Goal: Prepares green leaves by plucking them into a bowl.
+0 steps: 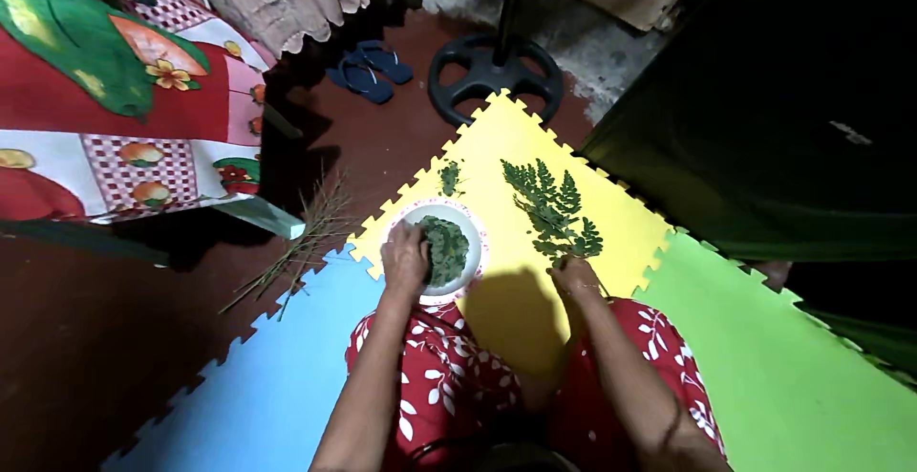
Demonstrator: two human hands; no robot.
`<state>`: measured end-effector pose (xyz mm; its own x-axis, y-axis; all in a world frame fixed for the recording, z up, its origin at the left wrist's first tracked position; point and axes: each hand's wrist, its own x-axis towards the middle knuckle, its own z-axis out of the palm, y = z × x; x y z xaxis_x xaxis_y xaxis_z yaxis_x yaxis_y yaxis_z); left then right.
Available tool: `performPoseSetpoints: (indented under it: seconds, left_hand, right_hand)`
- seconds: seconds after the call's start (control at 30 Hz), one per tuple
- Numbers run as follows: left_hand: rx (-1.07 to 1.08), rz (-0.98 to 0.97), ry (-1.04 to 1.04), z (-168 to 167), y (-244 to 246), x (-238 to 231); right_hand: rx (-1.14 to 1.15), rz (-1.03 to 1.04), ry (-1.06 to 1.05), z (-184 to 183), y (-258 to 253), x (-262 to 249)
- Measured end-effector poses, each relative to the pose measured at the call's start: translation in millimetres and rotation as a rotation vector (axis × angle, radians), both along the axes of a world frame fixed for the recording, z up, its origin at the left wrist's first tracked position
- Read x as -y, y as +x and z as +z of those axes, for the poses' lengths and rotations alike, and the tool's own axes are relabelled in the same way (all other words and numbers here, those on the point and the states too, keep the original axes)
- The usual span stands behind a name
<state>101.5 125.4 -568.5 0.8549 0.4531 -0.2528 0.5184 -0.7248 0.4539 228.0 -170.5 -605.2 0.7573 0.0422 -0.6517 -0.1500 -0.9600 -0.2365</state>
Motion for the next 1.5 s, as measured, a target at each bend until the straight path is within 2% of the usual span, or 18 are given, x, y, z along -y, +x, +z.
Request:
performPoseSetpoints:
  seconds: [0.03, 0.1, 0.2, 0.3, 0.43, 0.53, 0.67, 0.8, 0.87, 0.93, 1.03, 1.13, 1.2, 1.3, 1.4, 1.5]
  left_hand:
    - [0.029, 0.104, 0.004, -3, -2, -6]
    - [-0.058, 0.290, -0.093, -5, -5, -18]
    - [-0.136, 0.386, -0.262, 0, -12, -20]
    - [-0.150, 0.319, -0.325, 4, -17, -1]
    - [-0.126, 0.202, -0.430, 6, -18, 52]
    - [-0.126, 0.103, -0.492, -2, -19, 79]
    - [-0.100, -0.008, -0.508, -14, -21, 82]
    - [-0.029, 0.008, -0.494, 7, -18, 73]
    - [-0.001, 0.017, -0.499, 17, -18, 66]
    - [0.040, -0.013, -0.576, 29, -21, 66]
    - [0.152, -0.096, -0.808, 51, -26, 78]
    - [0.259, 0.020, -1.012, 69, -35, 101]
    - [0.326, 0.161, -1.144, 76, -39, 107]
    - [0.471, 0.257, -1.287, 69, -43, 105]
    - [0.546, 0.345, -1.318, 71, -47, 104]
    - [0.592, 0.335, -1.279, 71, -48, 103]
  right_hand:
    - [-0.020, -0.009, -0.013, -5, 1, 0]
    - [-0.012, -0.070, 0.054, -8, 3, 4]
    - [0.053, -0.258, 0.341, -10, 2, 19]
    - [0.110, -0.467, 0.615, -2, -3, 29]
    - [0.146, -0.685, 1.025, -3, -10, 29]
    - [0.103, -0.745, 1.241, -4, -13, 29]
    - [0.043, -0.831, 1.507, 1, -21, 23]
    - [-0.022, -0.814, 1.712, 14, -37, 16]
    - [-0.012, -0.719, 1.721, 19, -44, 16]
    - [0.087, -0.551, 1.534, 33, -55, 12]
    - [0.221, -0.230, 1.308, 66, -81, -13]
    - [0.328, 0.044, 1.228, 82, -99, -35]
    - [0.364, 0.062, 1.233, 86, -103, -48]
    - [0.328, 0.026, 1.267, 90, -107, -59]
    - [0.263, 0.003, 1.298, 91, -112, -65]
    - [0.210, -0.033, 1.293, 93, -116, -69]
